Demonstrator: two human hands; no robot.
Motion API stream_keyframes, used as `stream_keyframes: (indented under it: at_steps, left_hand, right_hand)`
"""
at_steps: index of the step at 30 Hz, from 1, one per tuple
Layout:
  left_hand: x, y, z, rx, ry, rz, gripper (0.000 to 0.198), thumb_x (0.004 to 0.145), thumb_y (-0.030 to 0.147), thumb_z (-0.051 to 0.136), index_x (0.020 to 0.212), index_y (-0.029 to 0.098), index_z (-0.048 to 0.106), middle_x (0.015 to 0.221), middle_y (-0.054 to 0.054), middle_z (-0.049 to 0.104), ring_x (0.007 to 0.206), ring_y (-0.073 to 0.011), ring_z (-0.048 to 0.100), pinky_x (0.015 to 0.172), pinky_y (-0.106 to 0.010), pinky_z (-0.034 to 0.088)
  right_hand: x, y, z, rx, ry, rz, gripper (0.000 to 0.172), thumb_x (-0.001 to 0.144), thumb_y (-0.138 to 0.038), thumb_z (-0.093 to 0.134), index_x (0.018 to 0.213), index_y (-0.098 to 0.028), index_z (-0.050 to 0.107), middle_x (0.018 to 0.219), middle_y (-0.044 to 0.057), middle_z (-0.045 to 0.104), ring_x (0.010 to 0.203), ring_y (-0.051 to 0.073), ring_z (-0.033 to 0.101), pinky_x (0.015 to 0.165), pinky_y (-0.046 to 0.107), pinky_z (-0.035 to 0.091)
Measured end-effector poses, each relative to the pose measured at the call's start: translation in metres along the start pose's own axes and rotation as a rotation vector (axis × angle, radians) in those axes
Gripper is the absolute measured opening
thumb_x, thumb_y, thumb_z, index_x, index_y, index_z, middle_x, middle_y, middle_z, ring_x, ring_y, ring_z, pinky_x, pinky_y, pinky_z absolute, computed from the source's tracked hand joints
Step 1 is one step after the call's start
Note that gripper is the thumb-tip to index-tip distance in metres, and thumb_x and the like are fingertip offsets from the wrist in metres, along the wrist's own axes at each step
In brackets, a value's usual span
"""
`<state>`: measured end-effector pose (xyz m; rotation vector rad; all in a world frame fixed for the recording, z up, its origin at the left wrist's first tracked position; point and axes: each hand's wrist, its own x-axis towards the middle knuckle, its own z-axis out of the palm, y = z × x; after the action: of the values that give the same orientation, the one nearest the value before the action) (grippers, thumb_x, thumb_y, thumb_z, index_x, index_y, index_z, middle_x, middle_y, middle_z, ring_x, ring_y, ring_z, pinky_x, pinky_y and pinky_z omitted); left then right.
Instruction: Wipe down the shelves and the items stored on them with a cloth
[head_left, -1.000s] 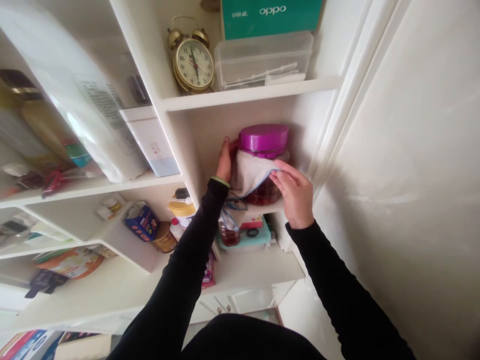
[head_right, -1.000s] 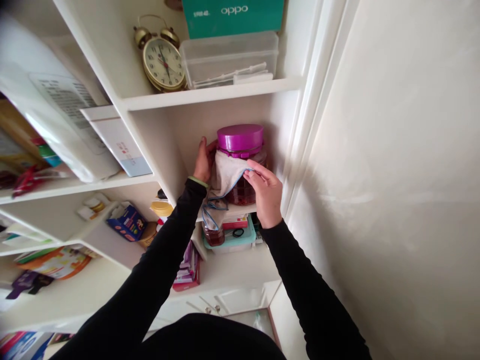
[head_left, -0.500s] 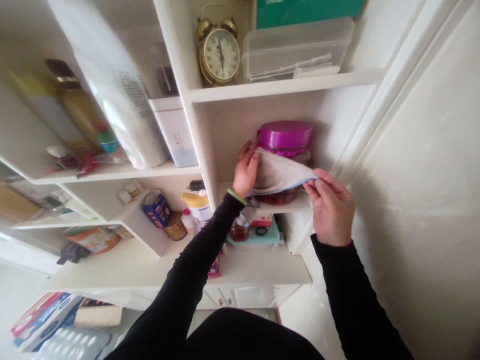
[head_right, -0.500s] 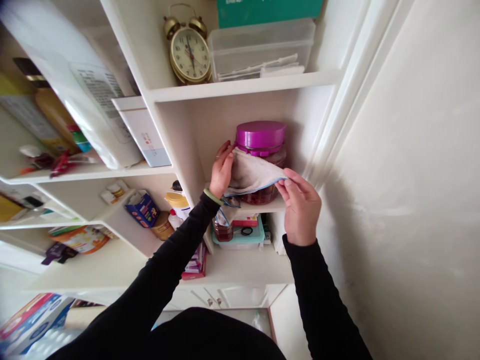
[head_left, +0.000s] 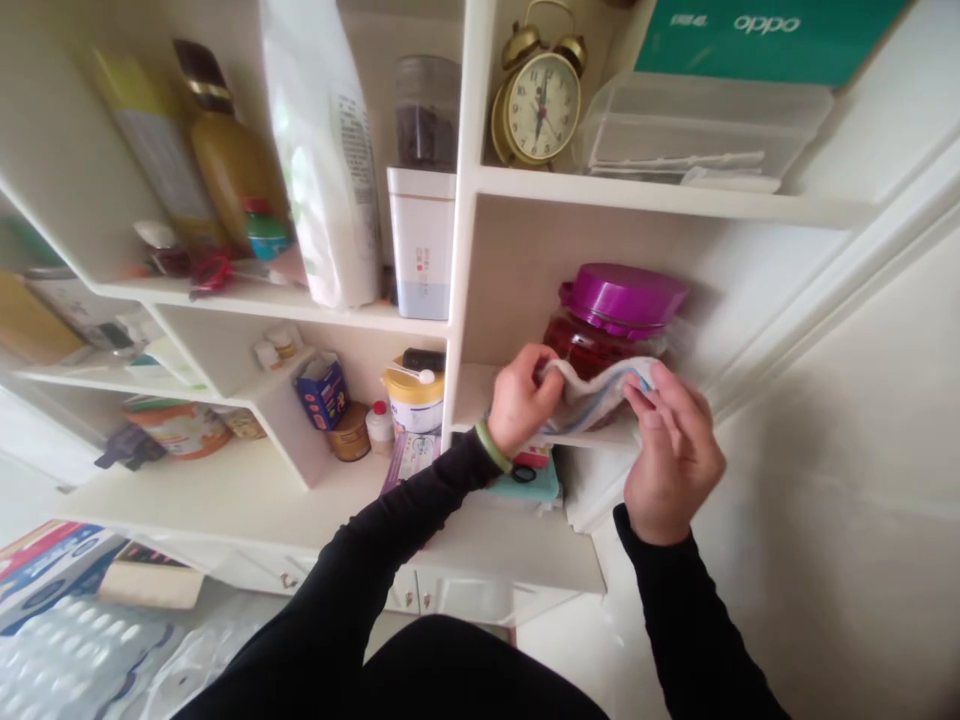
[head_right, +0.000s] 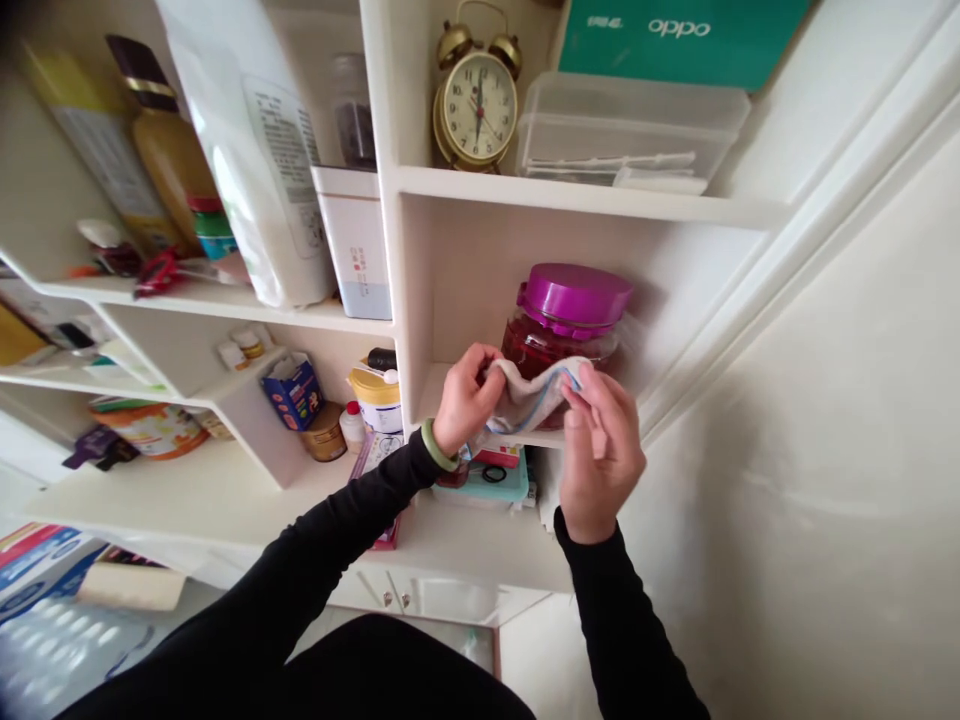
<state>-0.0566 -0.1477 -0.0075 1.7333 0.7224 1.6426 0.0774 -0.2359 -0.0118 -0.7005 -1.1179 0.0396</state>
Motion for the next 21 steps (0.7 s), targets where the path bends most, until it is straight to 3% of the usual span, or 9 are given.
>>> stream_keyframes:
  at_steps: [3,5,7,9,11,13,17,21]
  left_hand:
    - [0.003,0.009,-0.007,-0.448,0.015,-0.181,0.016,0.1,0.037,0.062,0.095,0.022,0.06,0.077,0.003,0.06,0.068,-0.011,0.055,0.067,-0.023,0.048]
    - [0.005,0.013,-0.01,-0.611,0.073,-0.121,0.022,0.099,0.044,0.069,0.099,0.023,0.06,0.088,0.001,0.065,0.077,-0.0117,0.06,0.075,-0.023,0.052]
    - [0.01,0.012,-0.011,-0.635,0.162,0.016,0.027,0.098,0.047,0.074,0.104,0.024,0.061,0.097,0.0,0.067,0.087,-0.0128,0.064,0.084,-0.025,0.054]
    - [0.023,0.005,-0.007,-0.574,0.246,0.131,0.029,0.1,0.05,0.073,0.108,0.025,0.062,0.103,-0.001,0.068,0.095,-0.0148,0.066,0.094,-0.028,0.055]
    - [0.043,-0.009,0.001,-0.456,0.308,0.201,0.029,0.102,0.051,0.069,0.11,0.024,0.063,0.108,-0.004,0.07,0.103,-0.0175,0.068,0.102,-0.031,0.054]
    - [0.066,-0.024,0.013,-0.327,0.295,0.238,0.026,0.105,0.048,0.065,0.111,0.023,0.063,0.112,-0.006,0.072,0.109,-0.0205,0.07,0.105,-0.035,0.054]
    - [0.098,-0.043,0.034,-0.145,0.152,0.284,0.018,0.11,0.033,0.05,0.109,0.022,0.065,0.114,-0.01,0.076,0.112,-0.0225,0.073,0.107,-0.036,0.055]
    - [0.114,-0.047,0.04,-0.008,0.121,0.259,0.024,0.11,0.024,0.044,0.117,0.021,0.067,0.123,-0.012,0.077,0.119,-0.0221,0.073,0.109,-0.035,0.055]
  right_hand:
    - [0.014,-0.004,0.015,-0.128,-0.331,-0.17,0.047,0.104,-0.036,0.063,0.15,-0.026,0.069,0.153,0.011,0.064,0.14,0.032,0.066,0.12,0.057,0.057]
    - [0.025,-0.005,0.024,-0.217,-0.498,-0.254,0.052,0.107,-0.037,0.056,0.157,-0.026,0.061,0.159,0.011,0.062,0.147,0.032,0.061,0.125,0.057,0.053]
    - [0.039,-0.004,0.031,-0.268,-0.585,-0.319,0.056,0.108,-0.038,0.053,0.162,-0.025,0.055,0.16,0.011,0.062,0.149,0.032,0.06,0.126,0.056,0.051]
    - [0.056,0.002,0.034,-0.323,-0.536,-0.392,0.055,0.108,-0.038,0.052,0.162,-0.024,0.055,0.158,0.012,0.064,0.146,0.032,0.062,0.125,0.057,0.051]
    - [0.077,0.015,0.033,-0.423,-0.366,-0.503,0.05,0.108,-0.039,0.052,0.155,-0.021,0.062,0.152,0.013,0.068,0.144,0.034,0.063,0.125,0.061,0.048]
    - [0.099,0.032,0.03,-0.56,-0.224,-0.595,0.048,0.109,-0.042,0.05,0.148,-0.019,0.067,0.15,0.015,0.069,0.148,0.036,0.058,0.127,0.064,0.043]
    - [0.124,0.059,0.025,-0.776,-0.258,-0.566,0.062,0.11,-0.052,0.038,0.157,-0.017,0.058,0.16,0.019,0.06,0.16,0.041,0.045,0.129,0.069,0.038]
    - [0.12,0.063,0.028,-0.854,-0.262,-0.549,0.068,0.109,-0.056,0.031,0.163,-0.019,0.051,0.165,0.02,0.056,0.162,0.04,0.041,0.13,0.07,0.035]
